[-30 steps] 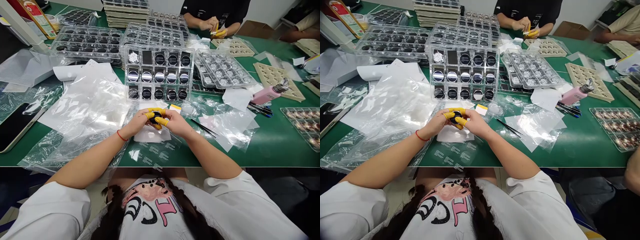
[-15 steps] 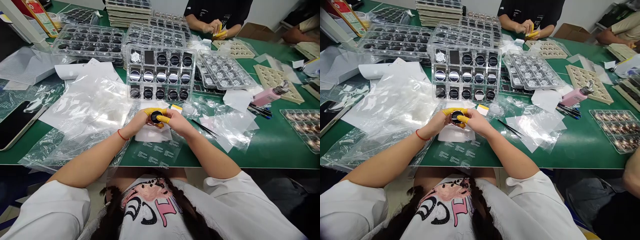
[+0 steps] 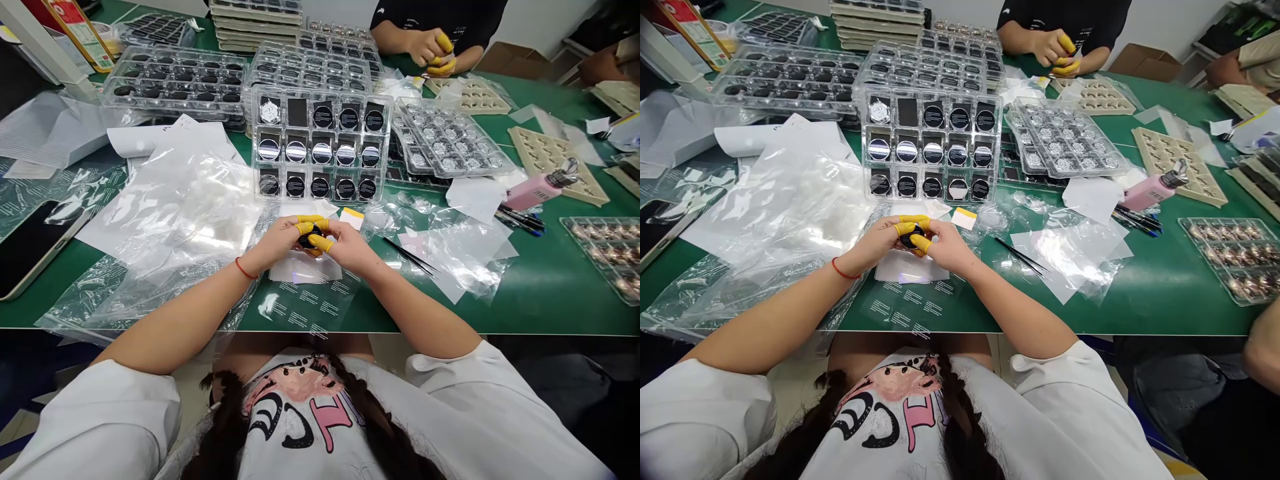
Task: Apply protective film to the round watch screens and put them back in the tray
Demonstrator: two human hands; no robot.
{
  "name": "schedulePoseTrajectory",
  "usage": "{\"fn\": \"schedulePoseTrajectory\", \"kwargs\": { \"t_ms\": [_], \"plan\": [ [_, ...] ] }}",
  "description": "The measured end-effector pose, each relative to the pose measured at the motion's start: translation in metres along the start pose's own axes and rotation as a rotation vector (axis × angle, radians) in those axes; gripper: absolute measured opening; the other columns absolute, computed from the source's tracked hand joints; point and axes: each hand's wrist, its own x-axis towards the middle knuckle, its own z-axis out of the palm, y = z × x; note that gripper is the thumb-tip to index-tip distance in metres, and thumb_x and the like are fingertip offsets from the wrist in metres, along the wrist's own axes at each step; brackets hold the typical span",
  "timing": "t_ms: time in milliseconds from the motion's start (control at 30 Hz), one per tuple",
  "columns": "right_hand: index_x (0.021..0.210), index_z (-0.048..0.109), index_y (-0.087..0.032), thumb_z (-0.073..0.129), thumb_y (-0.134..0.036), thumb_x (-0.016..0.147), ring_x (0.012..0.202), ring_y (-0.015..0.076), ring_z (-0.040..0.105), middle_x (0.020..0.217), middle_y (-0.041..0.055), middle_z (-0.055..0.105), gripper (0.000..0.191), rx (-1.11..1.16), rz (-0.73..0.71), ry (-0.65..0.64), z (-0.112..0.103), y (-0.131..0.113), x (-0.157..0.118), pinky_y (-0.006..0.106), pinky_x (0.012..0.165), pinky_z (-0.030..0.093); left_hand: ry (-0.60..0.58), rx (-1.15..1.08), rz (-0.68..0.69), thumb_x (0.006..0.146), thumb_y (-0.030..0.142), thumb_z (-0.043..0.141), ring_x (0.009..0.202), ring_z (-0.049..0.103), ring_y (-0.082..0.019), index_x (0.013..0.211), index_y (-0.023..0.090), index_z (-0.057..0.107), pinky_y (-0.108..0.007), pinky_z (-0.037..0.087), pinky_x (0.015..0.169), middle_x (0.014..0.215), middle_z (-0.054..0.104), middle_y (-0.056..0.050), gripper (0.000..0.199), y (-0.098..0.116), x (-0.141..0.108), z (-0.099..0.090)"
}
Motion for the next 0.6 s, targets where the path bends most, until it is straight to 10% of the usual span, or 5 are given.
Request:
{"fn": "schedulePoseTrajectory", "kwargs": {
  "t_ms": [200,600],
  "plan": [
    [0.087,0.064,-0.017,0.063,-0.027,0.080,0.075,0.0137,0.059,0.082,0.0009,0.065,0.012,0.138,0.079,0.000,0.001,0.000,0.005,0.033,0.077,0.048,-0.003,0.013,0.021,0.090,0.049,0.050,0.063,0.072,-0.018,0.095,0.012,0.069,-0.033,0.060,0.069,0.071,0.072,-0.006,0.042,-0.007,0.006,-0.005],
    [0.089,0.066,-0.016,0.063,-0.026,0.080,0.078,0.0141,0.058,0.081,0.0011,0.062,0.014,0.016,0.025,0.010,0.000,-0.001,0.001,0.031,0.075,0.048,-0.012,0.072,-0.012,0.081,0.016,0.055,0.063,0.071,-0.015,0.108,0.010,0.070,-0.030,0.060,0.070,0.076,0.074,-0.004,0.031,0.006,-0.005,0.002]
  ]
}}
